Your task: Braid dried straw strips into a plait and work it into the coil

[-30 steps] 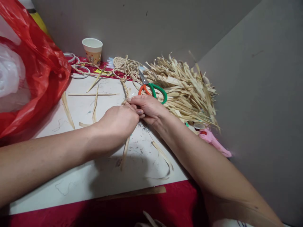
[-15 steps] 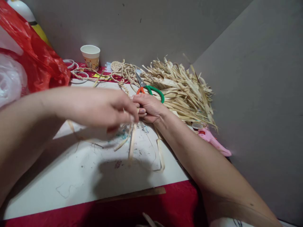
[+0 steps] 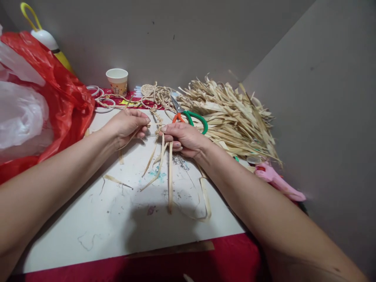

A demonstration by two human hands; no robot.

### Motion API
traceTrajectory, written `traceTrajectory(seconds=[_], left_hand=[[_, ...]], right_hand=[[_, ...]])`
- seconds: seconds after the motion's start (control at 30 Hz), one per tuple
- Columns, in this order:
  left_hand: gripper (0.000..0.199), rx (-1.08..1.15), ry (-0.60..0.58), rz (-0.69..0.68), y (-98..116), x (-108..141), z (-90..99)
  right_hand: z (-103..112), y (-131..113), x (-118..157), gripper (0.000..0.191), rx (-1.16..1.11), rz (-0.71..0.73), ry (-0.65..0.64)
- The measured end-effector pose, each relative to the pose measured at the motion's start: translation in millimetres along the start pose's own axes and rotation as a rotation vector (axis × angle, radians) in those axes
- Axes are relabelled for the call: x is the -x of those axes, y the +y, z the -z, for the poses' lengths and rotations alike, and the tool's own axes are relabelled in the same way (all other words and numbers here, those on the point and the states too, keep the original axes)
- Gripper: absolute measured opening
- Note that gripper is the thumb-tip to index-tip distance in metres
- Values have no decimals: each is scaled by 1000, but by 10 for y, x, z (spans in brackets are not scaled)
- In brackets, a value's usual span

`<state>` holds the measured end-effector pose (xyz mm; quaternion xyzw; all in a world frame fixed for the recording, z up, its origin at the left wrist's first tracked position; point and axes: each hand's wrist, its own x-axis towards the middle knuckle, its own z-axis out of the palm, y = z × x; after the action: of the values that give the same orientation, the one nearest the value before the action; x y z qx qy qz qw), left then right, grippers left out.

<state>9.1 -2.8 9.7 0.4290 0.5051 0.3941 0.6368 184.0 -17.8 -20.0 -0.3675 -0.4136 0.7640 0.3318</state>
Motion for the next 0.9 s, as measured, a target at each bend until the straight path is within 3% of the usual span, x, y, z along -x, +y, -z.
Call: traceTrajectory(seconds=[0.13, 0.3, 0.43, 0.73, 0.9], left_hand=[[20, -5, 15, -20, 19, -28, 33], [18, -148, -157, 53, 28, 18, 38], [21, -163, -205, -1, -20, 64, -1], [8, -315, -169, -89, -34, 57, 18], [22, -341, -181, -88, 4, 86, 11]], right_hand=[[6, 8, -9, 13, -7, 14, 14], [-19, 12, -4, 12, -5, 36, 12], [-37, 17, 1, 16, 10, 47, 20], [-55, 20, 4, 17, 40, 60, 56], [-65, 22, 0, 19, 42, 61, 63]])
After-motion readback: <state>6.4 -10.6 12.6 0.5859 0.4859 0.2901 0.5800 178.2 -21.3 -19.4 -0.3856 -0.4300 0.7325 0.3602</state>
